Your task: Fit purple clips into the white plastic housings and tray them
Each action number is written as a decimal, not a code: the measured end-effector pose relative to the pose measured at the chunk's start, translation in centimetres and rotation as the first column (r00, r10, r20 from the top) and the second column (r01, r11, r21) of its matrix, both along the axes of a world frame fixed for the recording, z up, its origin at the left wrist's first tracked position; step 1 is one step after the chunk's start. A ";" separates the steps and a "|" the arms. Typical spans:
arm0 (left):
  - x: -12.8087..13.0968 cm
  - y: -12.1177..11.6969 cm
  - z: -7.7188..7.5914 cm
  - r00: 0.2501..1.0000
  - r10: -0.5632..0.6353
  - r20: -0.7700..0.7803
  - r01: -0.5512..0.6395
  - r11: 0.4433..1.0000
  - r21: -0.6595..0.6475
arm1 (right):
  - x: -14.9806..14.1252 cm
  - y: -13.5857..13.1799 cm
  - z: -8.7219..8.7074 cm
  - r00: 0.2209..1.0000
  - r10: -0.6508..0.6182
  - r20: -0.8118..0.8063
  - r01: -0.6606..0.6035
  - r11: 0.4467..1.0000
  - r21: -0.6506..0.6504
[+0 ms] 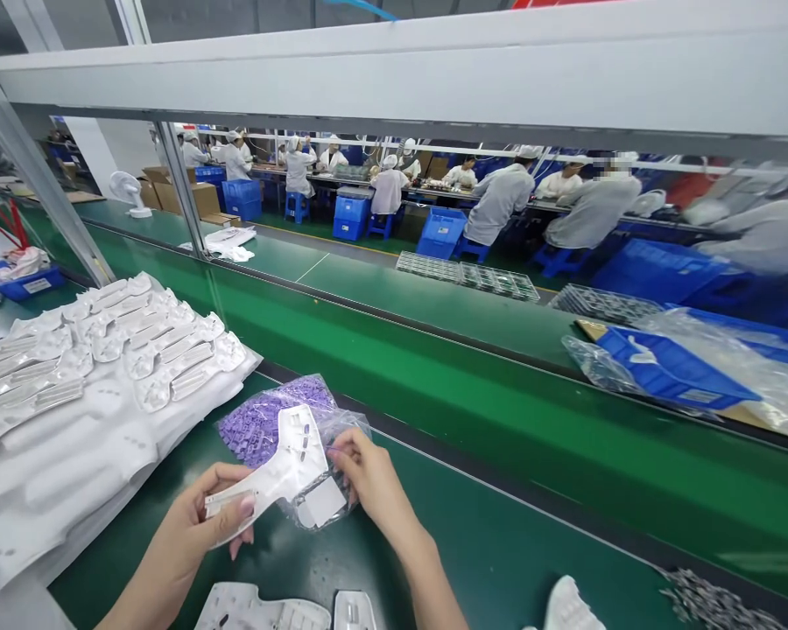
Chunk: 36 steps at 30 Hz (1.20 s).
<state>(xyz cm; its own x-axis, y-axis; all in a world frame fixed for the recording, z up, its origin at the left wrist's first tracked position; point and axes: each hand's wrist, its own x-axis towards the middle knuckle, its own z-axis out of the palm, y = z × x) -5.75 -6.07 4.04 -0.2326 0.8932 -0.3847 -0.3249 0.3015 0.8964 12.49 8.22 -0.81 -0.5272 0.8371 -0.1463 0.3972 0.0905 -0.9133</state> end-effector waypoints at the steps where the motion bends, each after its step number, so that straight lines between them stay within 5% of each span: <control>1: -0.1 0.1 0.4 1.000 0.028 0.005 -0.028 1.000 0.006 | 0.3 0.0 0.6 0.999 -0.029 -0.026 0.029 0.999 -0.024; 6: 0.3 0.6 1.5 0.993 0.091 0.075 -0.092 0.996 0.003 | 1.2 -1.2 4.8 0.938 -0.271 -0.215 0.238 0.957 -0.167; 9: 0.5 0.7 1.7 0.991 0.099 0.094 -0.100 0.995 0.008 | 1.1 -2.2 6.9 0.893 -0.332 -0.305 0.261 0.932 -0.251; 17: 0.0 0.6 1.4 0.976 0.182 0.123 -0.183 0.983 -0.002 | 0.9 -3.2 7.4 0.880 -0.322 -0.349 0.249 0.939 -0.238; 21: -0.8 1.2 0.8 0.852 0.356 0.385 -0.361 0.931 -0.062 | 0.5 -3.7 7.7 0.867 -0.342 -0.363 0.252 0.928 -0.273; 24: -1.0 1.6 1.0 0.704 0.430 0.566 -0.351 0.903 -0.249 | 0.1 -3.9 7.5 0.859 -0.361 -0.362 0.270 0.922 -0.278; 30: 0.1 1.4 2.3 0.636 0.154 0.756 -0.003 0.980 -0.197 | -0.2 -3.6 7.0 0.809 -0.382 -0.447 0.224 0.903 -0.366; 33: 0.7 1.4 2.4 0.709 0.090 0.699 0.005 0.991 -0.132 | -0.1 -3.6 7.2 0.768 -0.396 -0.504 0.208 0.898 -0.388; 36: 1.0 1.5 2.0 0.808 0.083 0.584 -0.047 0.996 -0.075 | 0.1 -3.7 7.7 0.815 -0.363 -0.451 0.202 0.908 -0.367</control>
<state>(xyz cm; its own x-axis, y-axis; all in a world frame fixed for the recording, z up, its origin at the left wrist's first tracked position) -4.77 -4.56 6.07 -0.0042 0.8577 -0.5141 -0.8035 0.3032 0.5124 12.64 4.52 6.88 -0.3402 0.9214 -0.1880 -0.1538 -0.2518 -0.9555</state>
